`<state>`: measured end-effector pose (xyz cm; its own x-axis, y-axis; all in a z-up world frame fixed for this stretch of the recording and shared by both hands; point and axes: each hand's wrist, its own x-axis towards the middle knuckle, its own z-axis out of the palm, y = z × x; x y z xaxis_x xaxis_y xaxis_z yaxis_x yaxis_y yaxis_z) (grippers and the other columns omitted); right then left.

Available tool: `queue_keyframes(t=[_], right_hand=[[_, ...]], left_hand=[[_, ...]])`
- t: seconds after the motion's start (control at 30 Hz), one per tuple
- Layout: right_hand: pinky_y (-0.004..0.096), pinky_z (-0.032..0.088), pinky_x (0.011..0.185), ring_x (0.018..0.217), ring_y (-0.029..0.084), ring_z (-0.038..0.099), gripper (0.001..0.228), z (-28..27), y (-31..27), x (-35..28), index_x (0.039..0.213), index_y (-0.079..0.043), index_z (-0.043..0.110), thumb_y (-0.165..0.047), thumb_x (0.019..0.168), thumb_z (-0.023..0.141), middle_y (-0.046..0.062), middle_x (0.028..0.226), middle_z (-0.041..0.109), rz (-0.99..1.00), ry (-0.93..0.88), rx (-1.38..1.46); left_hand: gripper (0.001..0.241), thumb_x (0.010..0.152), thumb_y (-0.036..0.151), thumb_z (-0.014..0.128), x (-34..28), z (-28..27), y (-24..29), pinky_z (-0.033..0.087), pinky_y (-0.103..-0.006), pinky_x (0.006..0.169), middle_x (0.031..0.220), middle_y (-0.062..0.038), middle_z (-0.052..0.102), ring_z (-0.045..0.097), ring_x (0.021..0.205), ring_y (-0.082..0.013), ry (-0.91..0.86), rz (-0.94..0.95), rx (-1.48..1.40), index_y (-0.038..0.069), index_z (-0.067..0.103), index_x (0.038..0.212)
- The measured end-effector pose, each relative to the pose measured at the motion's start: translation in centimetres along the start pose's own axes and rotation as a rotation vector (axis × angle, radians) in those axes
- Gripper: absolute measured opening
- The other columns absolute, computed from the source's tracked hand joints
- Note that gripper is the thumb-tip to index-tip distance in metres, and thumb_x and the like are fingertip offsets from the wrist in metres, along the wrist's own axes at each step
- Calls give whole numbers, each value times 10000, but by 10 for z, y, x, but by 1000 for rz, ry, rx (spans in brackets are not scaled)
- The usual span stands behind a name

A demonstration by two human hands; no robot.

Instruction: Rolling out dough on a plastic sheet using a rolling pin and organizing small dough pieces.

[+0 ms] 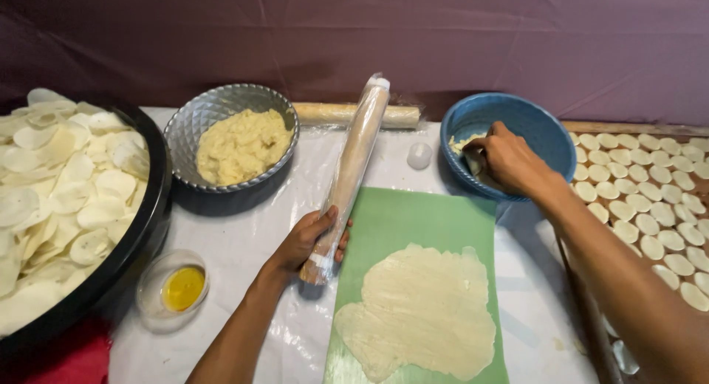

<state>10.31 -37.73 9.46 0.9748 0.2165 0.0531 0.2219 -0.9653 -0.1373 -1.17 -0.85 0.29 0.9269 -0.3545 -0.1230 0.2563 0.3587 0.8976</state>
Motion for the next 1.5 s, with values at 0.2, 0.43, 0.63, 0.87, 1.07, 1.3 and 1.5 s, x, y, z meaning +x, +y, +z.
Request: queue_keyframes(t=[0.2,0.43,0.63,0.87,1.07,1.3,1.5], right_hand=[[539,631,818,983,492,741,336,14,2,17,1240,-149,775,-203,994,552,223,1148,611,-171,22,-522],[483,594,752,800,409,671,326,-2,12,-3,1245,100,666,-48,956,633,296,1146,592,-105,212,-43],[419,562,792,850,344,655,194,-8,23,-16,1192,110,724,36,1017,681,260,1033,641,-250,499,215],[272,343,554,698,195,447,224,-33,49,-7,1325,173,714,214,1105,726,209,1000,625,-370,756,274],[315,475,742,836,243,550,226,-48,36,-4,1335,188,663,215,1114,704,237,1067,640,-444,738,413],[512,567,801,915,398,736,301,18,42,-18,1134,-94,685,-234,892,797,149,956,763,-64,439,2],[452,609,759,901,352,744,125,12,49,-28,1027,-214,742,-273,939,676,63,954,707,-79,261,-342]], left_hand=[[510,1018,464,571,-1,2,5,565,-285,448,597,-137,641,687,479,-196,-34,12,49,1,644,816],[425,981,424,621,0,-8,5,507,-251,497,717,-85,632,609,526,-154,-174,-85,-110,7,608,1062],[431,974,426,629,-2,-6,8,502,-257,496,708,-86,624,599,526,-158,-180,-77,-122,3,611,1057],[454,980,435,616,1,-10,4,515,-260,497,705,-88,625,604,529,-161,-153,-87,-113,-14,616,1049],[474,968,447,624,1,-9,5,510,-270,511,718,-102,619,596,540,-171,-130,-109,-108,-17,610,1063],[490,1016,448,587,0,-2,0,595,-336,486,637,-189,631,698,490,-249,-3,-25,-8,-18,616,865],[487,1013,455,586,3,-3,-1,597,-334,485,641,-183,634,705,499,-245,-8,-35,-2,-11,610,872]])
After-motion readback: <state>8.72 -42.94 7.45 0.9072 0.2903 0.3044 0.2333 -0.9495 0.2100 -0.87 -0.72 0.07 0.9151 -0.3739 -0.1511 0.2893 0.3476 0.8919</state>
